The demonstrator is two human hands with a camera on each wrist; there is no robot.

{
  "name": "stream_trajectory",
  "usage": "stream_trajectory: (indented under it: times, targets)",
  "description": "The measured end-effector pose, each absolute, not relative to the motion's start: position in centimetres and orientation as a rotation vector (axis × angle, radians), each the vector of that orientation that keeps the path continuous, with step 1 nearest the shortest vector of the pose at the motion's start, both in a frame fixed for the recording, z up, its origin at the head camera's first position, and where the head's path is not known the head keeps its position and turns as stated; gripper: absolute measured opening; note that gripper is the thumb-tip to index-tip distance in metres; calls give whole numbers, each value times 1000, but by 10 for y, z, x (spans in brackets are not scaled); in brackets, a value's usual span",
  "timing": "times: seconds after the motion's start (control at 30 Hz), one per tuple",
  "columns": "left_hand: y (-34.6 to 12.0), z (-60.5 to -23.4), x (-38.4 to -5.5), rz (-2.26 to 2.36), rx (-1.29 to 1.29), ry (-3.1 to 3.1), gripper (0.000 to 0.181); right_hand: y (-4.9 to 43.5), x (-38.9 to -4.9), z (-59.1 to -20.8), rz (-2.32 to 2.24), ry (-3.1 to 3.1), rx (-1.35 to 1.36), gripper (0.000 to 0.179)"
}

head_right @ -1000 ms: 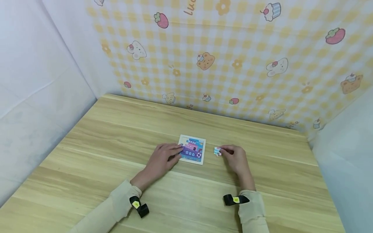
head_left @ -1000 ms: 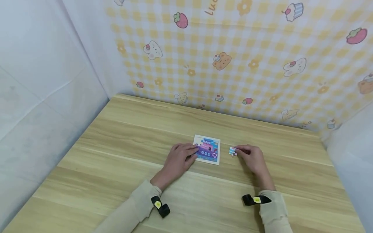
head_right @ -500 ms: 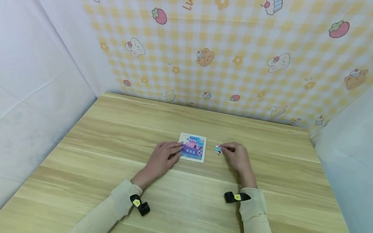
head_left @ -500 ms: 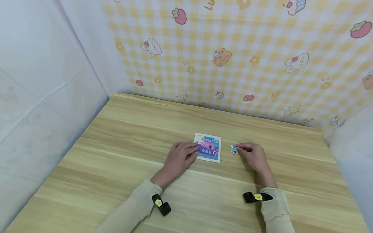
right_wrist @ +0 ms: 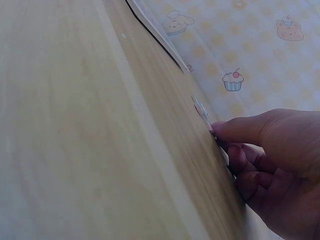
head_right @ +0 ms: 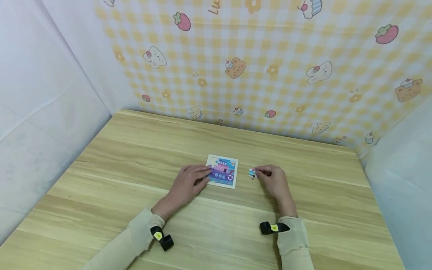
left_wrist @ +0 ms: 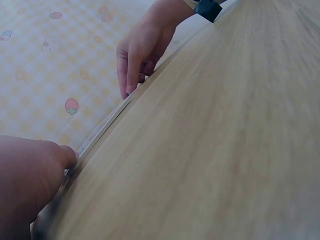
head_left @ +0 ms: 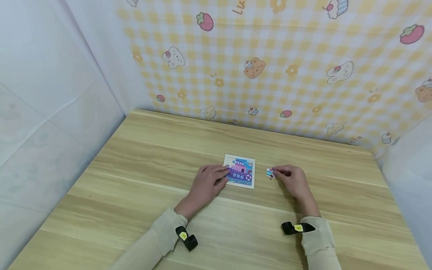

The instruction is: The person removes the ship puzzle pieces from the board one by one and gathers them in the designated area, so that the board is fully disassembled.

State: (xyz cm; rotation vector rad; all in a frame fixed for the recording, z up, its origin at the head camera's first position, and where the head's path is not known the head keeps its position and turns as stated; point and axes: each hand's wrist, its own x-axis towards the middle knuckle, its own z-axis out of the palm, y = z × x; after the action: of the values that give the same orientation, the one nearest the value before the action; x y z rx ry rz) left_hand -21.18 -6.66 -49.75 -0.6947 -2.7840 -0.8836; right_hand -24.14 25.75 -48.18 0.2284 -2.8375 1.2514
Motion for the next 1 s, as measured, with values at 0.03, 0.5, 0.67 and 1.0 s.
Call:
stream_trajectory:
  times: [0.03,0.5,0.67,1.0]
  targets:
    - [-67,-497,-212,-884,-695,-2782,37,258,-241,-481,1253,-2839,227,18]
    - [-67,-496,-210,-858,-692,-2804,37,258,-238,-478,1337,-2772,146,24]
    - [-70,-495,-211,-830,-677,-2831,37,242,-239,-470,1368,-2730,174,24]
    - [-69,-495,-208,-840,-683,-2817,37,195,-248,-459,1361,-2759,299,24]
